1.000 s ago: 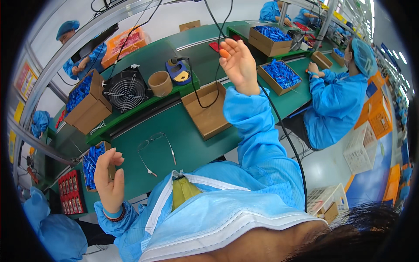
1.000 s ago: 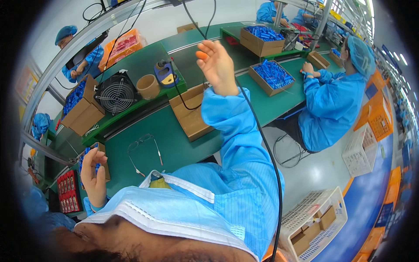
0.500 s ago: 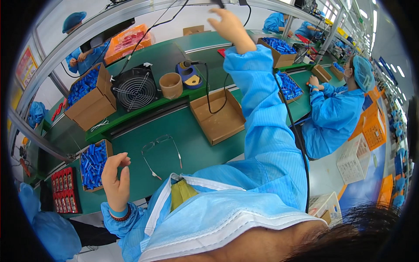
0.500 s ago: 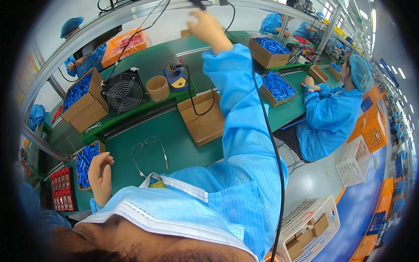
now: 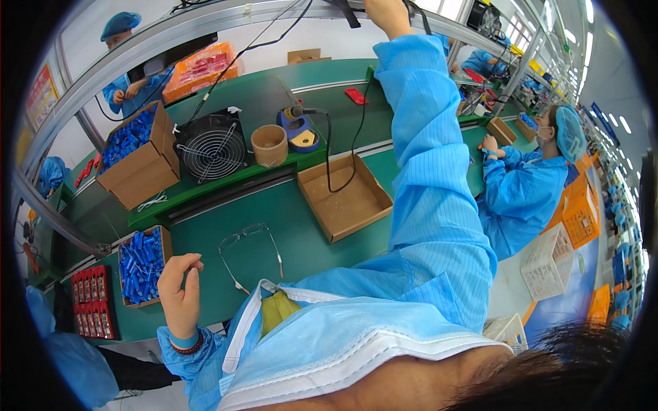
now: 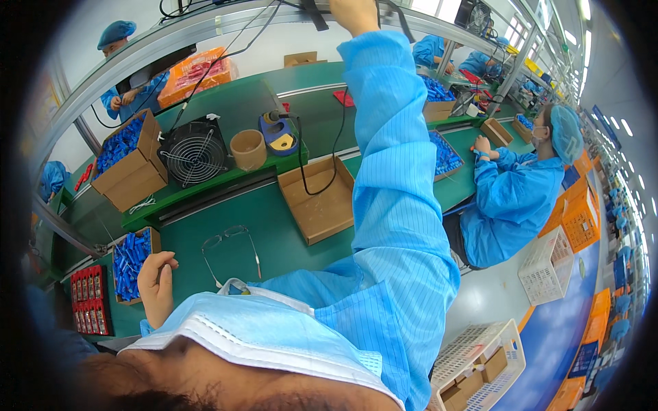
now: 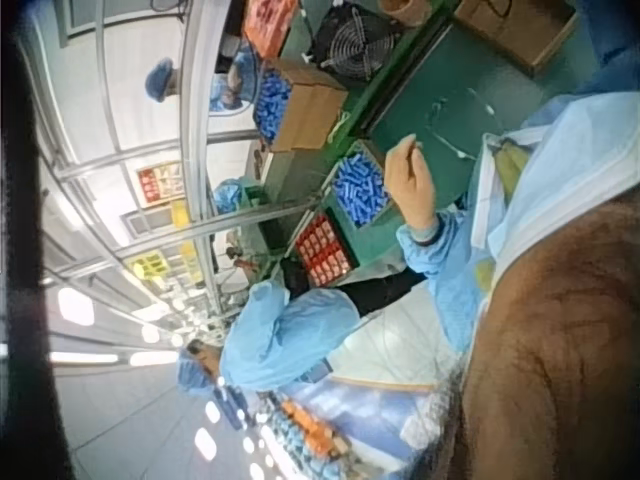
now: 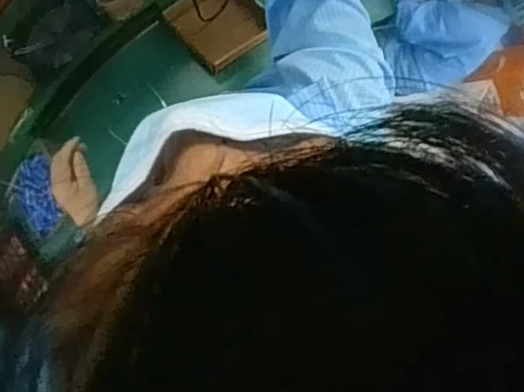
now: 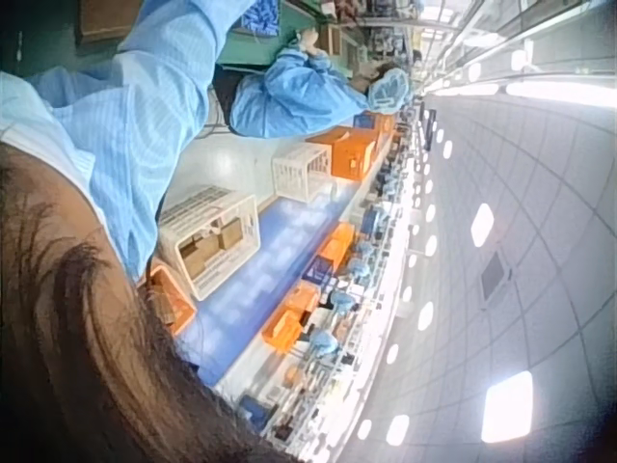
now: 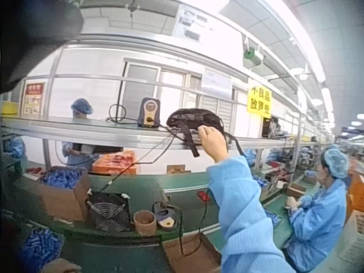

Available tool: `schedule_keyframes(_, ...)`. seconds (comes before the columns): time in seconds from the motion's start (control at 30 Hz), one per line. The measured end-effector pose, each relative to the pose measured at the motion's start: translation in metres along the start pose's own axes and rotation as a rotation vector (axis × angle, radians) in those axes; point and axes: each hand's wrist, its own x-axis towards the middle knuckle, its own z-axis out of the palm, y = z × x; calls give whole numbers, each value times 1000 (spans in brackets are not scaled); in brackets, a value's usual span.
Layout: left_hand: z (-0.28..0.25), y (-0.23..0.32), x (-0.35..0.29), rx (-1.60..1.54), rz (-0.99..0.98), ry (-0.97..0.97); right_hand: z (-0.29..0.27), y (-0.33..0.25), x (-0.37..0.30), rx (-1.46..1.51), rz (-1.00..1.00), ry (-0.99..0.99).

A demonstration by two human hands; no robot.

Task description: The person puts on safety glasses, places a tray of circuit boards on the workbench, and solders components onto the circuit boards using a soldering iron and solder wire.

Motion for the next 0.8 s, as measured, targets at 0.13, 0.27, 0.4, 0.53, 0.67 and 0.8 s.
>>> schedule_keyframes(0.13,1,0,-2,24,-57,18,13,18,8,-183,166,-224)
schedule_keyframes(0.27,5,-1,-3,29,-74,30,13,28,13,-101,373,-302)
schedule_keyframes(0.4,3,1,0,44,-47,-3,36,73,9,-255,-46,-293)
schedule_keyframes(0.53,2,5,4,67,-29,-7,-11,-18,-14,-50,318,-9)
schedule_keyframes(0.67,2,6,-3,56,-38,0,-22,-94,-26,173,181,177)
schedule_keyframes(0.8,4,11,2,19,10,-30,-77,-118,-24,310,296,177)
